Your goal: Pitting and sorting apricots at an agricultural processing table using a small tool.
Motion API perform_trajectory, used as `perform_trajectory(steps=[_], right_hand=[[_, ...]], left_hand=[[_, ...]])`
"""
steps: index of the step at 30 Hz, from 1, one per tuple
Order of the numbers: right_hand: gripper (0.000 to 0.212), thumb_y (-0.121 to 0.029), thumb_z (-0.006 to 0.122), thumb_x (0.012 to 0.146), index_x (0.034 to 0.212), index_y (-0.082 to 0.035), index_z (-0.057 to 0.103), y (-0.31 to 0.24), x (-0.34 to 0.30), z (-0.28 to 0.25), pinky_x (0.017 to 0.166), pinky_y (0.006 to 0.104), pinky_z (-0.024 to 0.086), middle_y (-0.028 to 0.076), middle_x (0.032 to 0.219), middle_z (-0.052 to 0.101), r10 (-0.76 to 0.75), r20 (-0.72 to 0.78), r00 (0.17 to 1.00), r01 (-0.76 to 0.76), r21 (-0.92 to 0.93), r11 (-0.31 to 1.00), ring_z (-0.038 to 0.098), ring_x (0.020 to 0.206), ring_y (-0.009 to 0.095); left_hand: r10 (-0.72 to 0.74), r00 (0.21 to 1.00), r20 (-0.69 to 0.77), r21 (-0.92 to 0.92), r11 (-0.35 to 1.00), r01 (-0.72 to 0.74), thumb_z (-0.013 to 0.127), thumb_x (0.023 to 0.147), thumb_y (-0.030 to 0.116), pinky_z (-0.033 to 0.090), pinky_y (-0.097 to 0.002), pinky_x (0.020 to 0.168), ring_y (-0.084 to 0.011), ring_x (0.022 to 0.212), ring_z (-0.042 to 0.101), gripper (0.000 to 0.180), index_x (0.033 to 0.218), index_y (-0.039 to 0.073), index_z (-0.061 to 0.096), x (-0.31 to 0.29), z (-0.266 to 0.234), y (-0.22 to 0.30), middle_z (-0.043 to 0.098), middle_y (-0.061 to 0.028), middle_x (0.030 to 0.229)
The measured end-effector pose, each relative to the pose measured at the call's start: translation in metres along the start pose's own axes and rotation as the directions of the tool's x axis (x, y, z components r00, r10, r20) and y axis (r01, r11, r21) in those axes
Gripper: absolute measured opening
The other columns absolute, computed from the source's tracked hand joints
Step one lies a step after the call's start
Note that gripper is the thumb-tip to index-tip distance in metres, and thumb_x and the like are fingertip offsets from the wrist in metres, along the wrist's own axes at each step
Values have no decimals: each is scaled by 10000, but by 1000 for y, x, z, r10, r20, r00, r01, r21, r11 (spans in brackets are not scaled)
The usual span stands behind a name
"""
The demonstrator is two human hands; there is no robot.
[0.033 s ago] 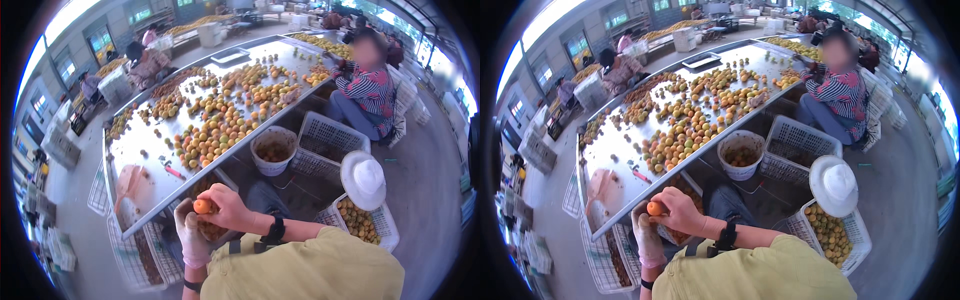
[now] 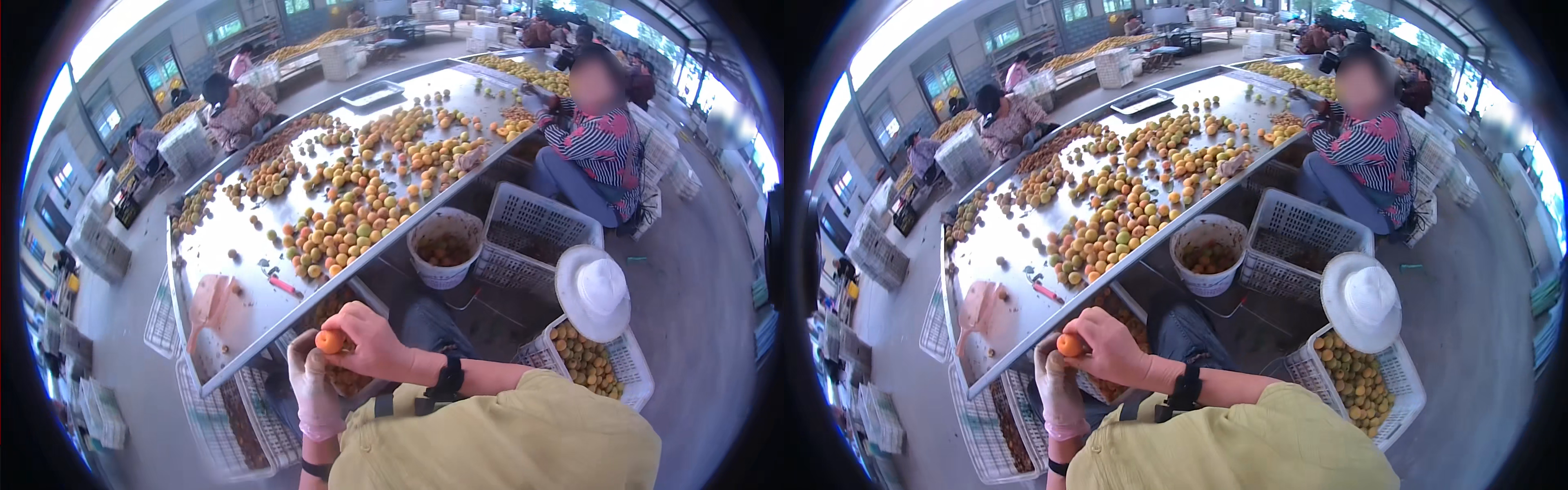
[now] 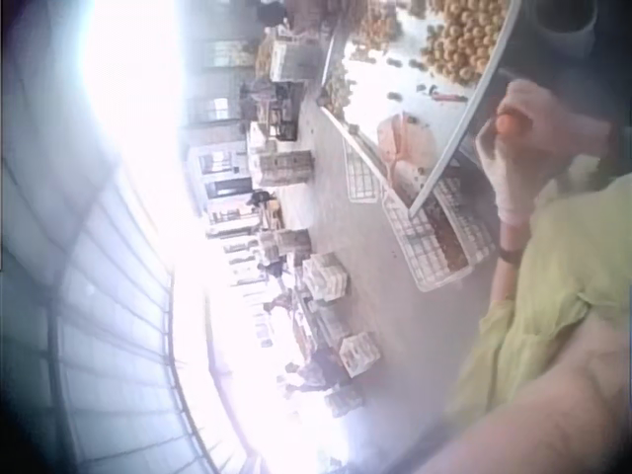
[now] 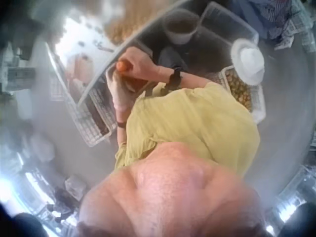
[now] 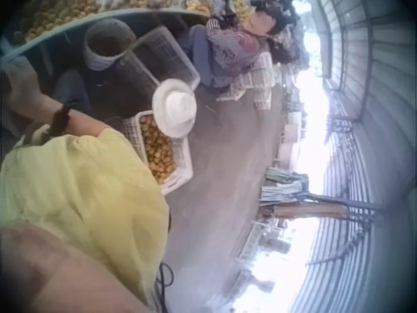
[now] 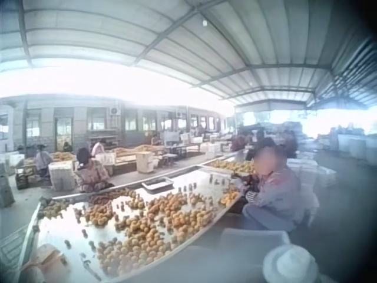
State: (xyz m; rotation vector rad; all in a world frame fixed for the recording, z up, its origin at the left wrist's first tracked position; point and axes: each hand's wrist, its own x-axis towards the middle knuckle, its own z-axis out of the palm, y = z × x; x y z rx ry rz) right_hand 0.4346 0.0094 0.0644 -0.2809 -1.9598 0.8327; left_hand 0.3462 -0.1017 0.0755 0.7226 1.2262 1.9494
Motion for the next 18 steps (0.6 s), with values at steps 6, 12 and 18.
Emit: perform_trajectory(steps=[6,12,18], right_hand=[[536,-184,832,755,1196,-49,560,4,0,2,828,370,477,116,1006,539,-40,166,985,-2,246,969,559,927,284],[432,-131,814,776,1170,-62,652,3,-3,-3,868,351,483,103,1026,544,61,452,890,-245,360,900,570,953,277],[404,-116,826,713,1061,-38,636,-3,-5,-4,915,410,476,142,1066,579,103,252,962,-154,193,969,570,1040,336]], left_hand=[[-59,996,73,-52,997,63,646,955,397,478,-337,963,-197,1041,592,443,1165,15,564,-3,-17,5,597,-89,1131],[-147,989,31,-82,985,149,767,799,533,467,-348,987,-231,1119,569,809,1312,-24,484,-5,-23,8,559,-133,1199],[-172,980,98,-12,985,174,782,797,508,473,-343,961,-223,1101,572,790,1300,-31,499,-2,-11,9,565,-114,1182]])
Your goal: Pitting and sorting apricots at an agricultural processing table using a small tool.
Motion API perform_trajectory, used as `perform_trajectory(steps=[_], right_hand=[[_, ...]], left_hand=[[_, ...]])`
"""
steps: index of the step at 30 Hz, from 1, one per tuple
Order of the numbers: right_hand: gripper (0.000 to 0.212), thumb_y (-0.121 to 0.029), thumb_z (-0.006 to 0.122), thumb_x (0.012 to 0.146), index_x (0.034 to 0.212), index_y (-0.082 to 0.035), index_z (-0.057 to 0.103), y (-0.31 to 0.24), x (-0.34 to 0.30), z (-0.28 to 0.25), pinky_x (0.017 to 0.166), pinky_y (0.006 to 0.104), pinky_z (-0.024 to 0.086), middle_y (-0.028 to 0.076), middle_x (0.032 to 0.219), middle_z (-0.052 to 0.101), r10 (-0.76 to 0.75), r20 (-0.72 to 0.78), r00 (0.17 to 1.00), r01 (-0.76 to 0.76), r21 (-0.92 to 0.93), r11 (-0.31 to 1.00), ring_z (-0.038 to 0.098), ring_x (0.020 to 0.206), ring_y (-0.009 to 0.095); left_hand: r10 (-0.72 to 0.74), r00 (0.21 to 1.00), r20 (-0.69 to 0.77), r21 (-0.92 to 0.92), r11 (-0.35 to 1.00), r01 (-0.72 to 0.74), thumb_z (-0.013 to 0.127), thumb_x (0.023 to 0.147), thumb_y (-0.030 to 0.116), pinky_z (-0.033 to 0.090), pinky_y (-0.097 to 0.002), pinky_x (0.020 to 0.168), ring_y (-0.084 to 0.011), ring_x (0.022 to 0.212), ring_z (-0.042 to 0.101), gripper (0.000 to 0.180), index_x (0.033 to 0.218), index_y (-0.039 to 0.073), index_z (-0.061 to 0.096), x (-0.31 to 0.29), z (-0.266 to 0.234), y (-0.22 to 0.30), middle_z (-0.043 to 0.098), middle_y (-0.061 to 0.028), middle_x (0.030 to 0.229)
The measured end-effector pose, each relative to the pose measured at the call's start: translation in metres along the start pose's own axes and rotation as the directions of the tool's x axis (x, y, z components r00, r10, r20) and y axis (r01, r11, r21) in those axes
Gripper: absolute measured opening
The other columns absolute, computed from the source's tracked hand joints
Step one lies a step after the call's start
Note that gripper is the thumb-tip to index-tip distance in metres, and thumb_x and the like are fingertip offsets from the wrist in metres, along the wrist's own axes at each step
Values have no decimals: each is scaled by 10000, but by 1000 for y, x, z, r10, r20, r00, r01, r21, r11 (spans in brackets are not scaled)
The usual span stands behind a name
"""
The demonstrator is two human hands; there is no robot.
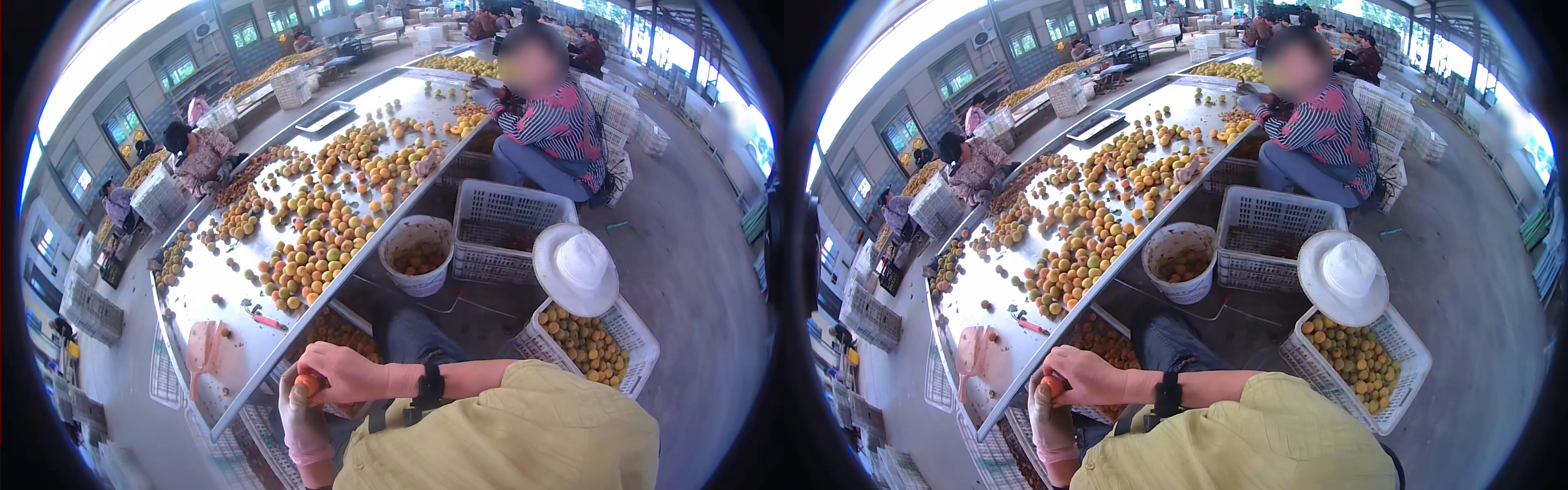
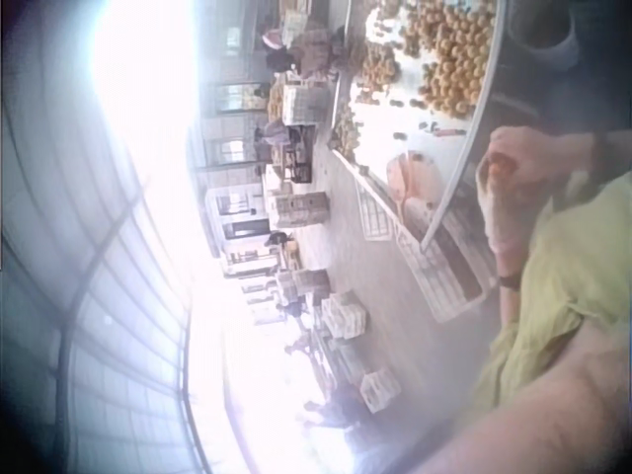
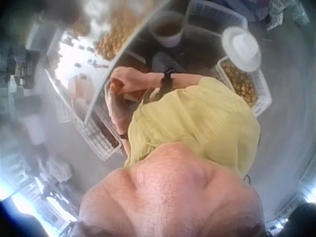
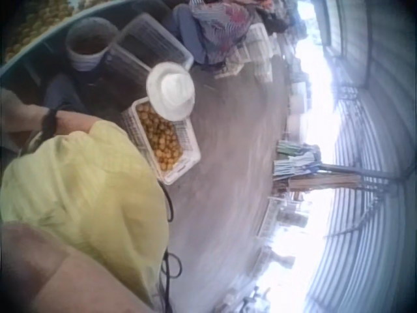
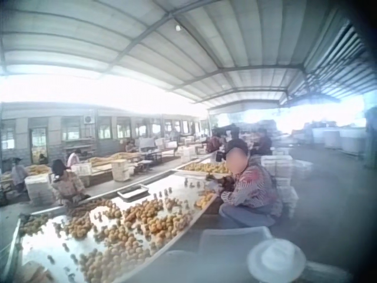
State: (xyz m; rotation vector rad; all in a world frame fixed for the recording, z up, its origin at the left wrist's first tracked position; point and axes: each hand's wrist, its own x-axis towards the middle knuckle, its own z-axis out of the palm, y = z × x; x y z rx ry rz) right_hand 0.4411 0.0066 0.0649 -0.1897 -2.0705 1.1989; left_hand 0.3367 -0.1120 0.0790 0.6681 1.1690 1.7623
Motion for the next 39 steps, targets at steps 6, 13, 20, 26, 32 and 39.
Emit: perform_trajectory(steps=[6,13,20,26,32,39], right_hand=[[448,-164,832,725,1086,-39,599,8,2,0,864,395,496,112,1015,609,-263,-1,965,262,55,963,600,972,318],[458,-207,833,784,1113,-33,566,5,-8,-8,776,367,525,149,919,661,87,153,984,-110,146,983,656,846,314],[458,-241,825,807,1140,-48,576,10,-5,3,769,346,528,134,944,675,34,251,967,-80,176,981,668,845,271],[483,-243,839,789,1129,-30,568,18,-8,4,778,372,529,186,944,674,47,301,953,-99,159,982,664,876,359],[463,-246,832,793,1123,-38,582,21,4,27,775,383,524,190,945,674,57,309,949,-110,159,981,659,885,366],[480,-258,813,810,1159,-28,579,19,3,41,777,365,527,139,957,687,13,521,853,-97,134,986,679,879,309]], left_hand=[[-7,1000,21,39,999,6,789,807,430,458,-329,984,-231,1141,563,788,1350,-49,478,1,8,3,569,-128,1218],[-346,925,155,681,716,154,654,880,95,470,-349,995,-237,1173,580,621,1434,-66,425,-12,-107,66,593,-175,1290],[195,495,-847,399,849,347,636,911,138,547,-342,841,-246,916,659,480,1344,-32,518,-49,-347,67,647,-163,1140],[102,360,-927,281,825,490,633,917,154,547,-345,840,-243,915,657,472,1340,-24,522,-72,-389,-61,646,-159,1131],[101,485,-868,334,843,422,631,923,170,548,-348,838,-240,913,655,465,1335,-17,525,-57,-338,-74,645,-156,1122],[144,793,-592,490,845,212,628,929,190,548,-351,837,-237,912,652,457,1329,-8,530,2,-226,-53,643,-151,1111]])
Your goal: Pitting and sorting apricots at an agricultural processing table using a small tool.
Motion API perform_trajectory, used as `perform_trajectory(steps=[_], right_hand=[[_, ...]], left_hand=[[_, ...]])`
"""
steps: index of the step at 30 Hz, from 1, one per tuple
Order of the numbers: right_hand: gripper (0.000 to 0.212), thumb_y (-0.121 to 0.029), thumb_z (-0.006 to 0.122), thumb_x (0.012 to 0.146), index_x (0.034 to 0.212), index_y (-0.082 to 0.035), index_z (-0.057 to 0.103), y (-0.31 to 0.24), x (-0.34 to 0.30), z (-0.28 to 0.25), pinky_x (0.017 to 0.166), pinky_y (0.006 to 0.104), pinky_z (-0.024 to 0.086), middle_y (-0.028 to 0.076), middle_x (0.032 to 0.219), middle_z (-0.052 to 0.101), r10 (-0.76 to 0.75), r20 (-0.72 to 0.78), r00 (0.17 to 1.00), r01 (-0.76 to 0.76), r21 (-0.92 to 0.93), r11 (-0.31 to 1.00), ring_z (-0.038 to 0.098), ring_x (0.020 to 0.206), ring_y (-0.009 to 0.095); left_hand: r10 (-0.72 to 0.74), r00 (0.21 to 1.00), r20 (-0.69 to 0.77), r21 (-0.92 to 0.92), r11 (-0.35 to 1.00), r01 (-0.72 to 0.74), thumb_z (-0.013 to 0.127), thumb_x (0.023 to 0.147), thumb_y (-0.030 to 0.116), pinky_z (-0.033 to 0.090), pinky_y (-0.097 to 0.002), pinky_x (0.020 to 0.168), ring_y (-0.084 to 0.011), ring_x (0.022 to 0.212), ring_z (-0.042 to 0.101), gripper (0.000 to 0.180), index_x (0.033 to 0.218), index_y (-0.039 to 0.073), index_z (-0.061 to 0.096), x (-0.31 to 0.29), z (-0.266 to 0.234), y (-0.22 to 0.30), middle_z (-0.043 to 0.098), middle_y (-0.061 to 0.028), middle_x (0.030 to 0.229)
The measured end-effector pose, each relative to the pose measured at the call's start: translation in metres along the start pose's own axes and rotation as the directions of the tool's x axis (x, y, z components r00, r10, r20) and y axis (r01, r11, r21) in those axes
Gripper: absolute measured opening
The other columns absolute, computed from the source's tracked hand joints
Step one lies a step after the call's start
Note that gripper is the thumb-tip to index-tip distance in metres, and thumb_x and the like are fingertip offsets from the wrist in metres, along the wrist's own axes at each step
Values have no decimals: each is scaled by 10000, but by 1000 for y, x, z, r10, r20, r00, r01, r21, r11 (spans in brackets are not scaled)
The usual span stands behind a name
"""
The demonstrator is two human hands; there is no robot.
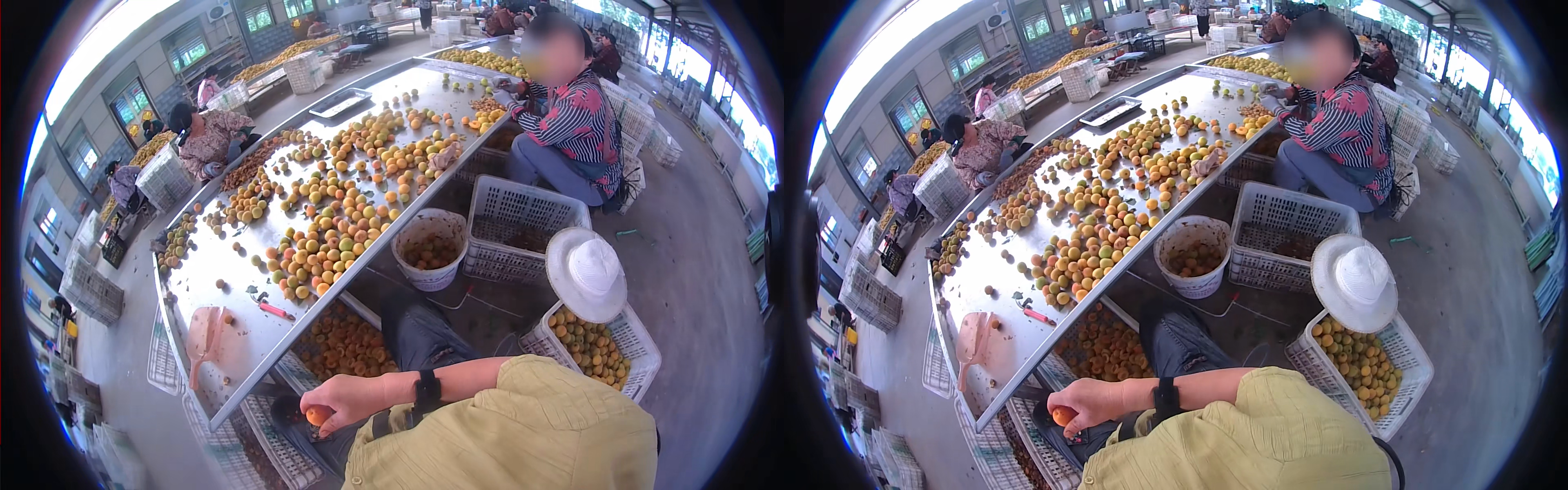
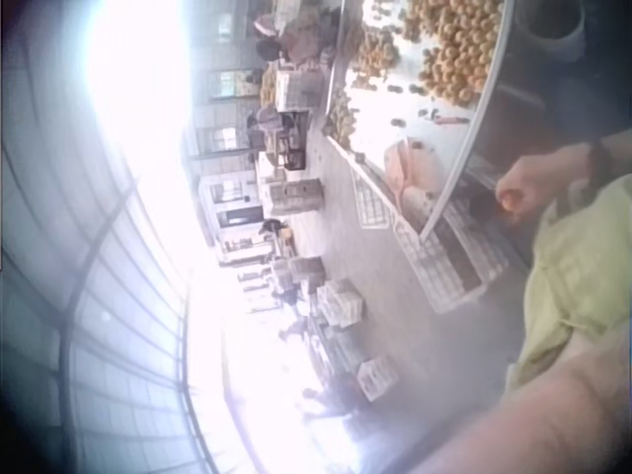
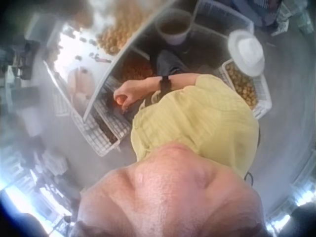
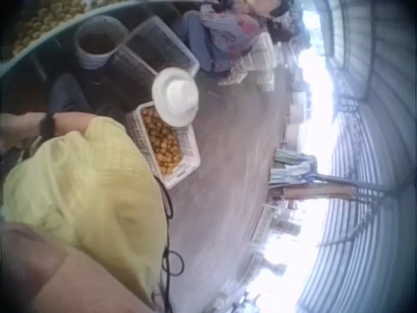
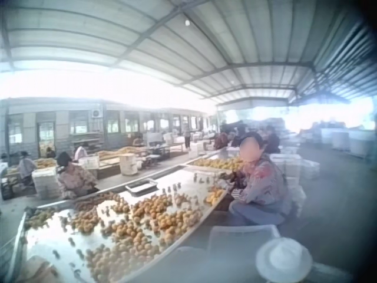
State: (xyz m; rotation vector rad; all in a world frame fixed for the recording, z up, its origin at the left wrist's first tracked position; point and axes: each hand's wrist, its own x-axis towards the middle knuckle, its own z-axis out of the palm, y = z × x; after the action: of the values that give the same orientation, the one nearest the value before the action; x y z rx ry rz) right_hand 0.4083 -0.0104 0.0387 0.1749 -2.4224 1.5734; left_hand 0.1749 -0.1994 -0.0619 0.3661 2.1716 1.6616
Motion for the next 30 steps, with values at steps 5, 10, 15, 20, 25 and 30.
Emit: perform_trajectory(steps=[5,10,15,20,25,30], right_hand=[[451,-239,824,798,1111,-17,588,-6,-12,-8,771,389,514,180,939,686,3,-112,994,-3,7,1000,657,882,354],[475,-233,825,804,1148,-13,584,-12,-14,-10,797,380,515,191,969,685,87,-33,996,-85,60,995,657,901,348],[475,-152,828,796,1179,-13,584,-6,-9,-5,837,359,517,188,1002,682,37,-119,992,-19,149,989,657,924,325],[451,-101,821,782,1156,-8,587,9,-8,-4,826,363,522,167,984,683,50,-76,996,-42,105,994,661,904,317],[444,-58,812,771,1145,-2,579,15,4,2,810,377,523,162,965,678,70,25,997,-70,35,997,658,896,322],[498,-25,817,752,1177,2,559,10,19,17,842,386,520,185,990,660,30,101,994,-44,143,989,643,945,348]], left_hand=[[157,955,253,-66,987,-145,625,934,203,548,-354,836,-234,911,650,452,1325,-2,533,-20,72,51,642,-148,1104],[135,962,239,-60,991,-124,623,938,217,548,-357,835,-231,910,648,447,1322,5,536,-13,78,46,641,-145,1096],[-50,998,32,10,999,50,621,943,231,548,-359,834,-229,909,646,442,1318,11,539,7,29,-9,641,-142,1089],[-218,966,-141,3,975,221,619,948,244,548,-362,833,-226,908,644,438,1314,17,542,15,-9,-66,640,-139,1081],[-289,940,-184,-37,957,287,617,952,258,548,-364,832,-224,907,642,434,1310,23,545,19,-20,-94,639,-136,1074],[-312,927,-210,-73,950,303,614,957,272,548,-367,831,-221,906,641,430,1306,30,548,21,-26,-101,638,-133,1066]])
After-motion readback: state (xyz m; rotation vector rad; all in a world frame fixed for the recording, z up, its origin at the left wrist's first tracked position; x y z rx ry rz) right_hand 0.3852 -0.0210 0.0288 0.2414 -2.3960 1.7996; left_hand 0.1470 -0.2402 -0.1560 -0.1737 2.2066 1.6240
